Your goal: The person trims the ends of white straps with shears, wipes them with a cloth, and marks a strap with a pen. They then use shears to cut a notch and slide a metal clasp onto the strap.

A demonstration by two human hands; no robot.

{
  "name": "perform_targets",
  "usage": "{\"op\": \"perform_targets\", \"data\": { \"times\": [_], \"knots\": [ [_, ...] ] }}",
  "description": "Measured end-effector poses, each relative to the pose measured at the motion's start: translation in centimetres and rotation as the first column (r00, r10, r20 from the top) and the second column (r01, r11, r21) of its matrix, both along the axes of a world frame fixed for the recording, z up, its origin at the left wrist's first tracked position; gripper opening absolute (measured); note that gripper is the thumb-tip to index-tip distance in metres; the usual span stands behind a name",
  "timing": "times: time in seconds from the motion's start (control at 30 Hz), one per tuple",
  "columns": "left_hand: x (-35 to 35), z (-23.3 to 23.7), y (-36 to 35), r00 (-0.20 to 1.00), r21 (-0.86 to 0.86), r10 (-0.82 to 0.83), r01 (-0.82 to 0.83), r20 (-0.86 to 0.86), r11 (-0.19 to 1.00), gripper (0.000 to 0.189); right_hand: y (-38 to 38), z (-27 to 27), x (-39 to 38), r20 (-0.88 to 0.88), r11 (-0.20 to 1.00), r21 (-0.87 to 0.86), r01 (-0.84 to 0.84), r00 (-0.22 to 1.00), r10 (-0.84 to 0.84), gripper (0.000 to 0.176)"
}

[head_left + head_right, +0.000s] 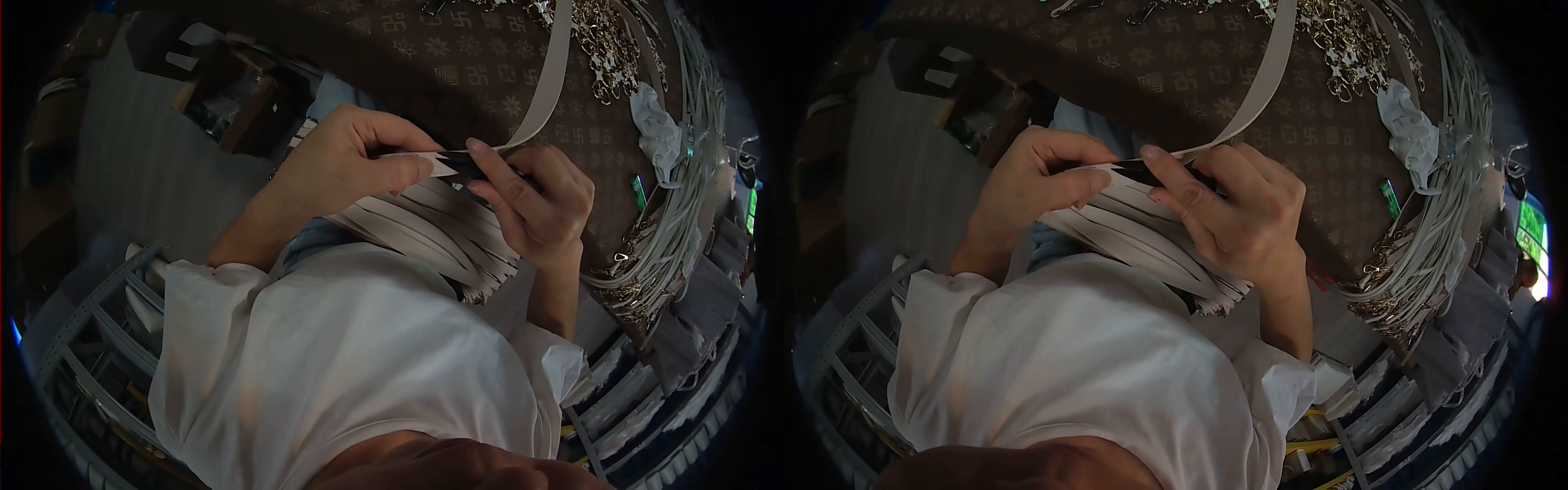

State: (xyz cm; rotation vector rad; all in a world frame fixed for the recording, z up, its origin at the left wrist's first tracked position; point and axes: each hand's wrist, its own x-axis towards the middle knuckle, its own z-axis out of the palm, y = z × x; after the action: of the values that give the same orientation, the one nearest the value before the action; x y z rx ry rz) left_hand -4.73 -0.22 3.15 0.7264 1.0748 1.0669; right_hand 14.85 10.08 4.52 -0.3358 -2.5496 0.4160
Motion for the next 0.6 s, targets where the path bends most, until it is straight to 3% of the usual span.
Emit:
{"op": "perform_targets", "data": {
  "times": [0.6],
  "knots": [
    [0.29,0.06,-0.02,0.997,0.014,-0.004,0.005,-0.075,1.000,0.016,-0.31,-0.38,-0.01,-0.007,0.999,0.042,0.025,1.000,-0.025,0.033]
  ]
}}
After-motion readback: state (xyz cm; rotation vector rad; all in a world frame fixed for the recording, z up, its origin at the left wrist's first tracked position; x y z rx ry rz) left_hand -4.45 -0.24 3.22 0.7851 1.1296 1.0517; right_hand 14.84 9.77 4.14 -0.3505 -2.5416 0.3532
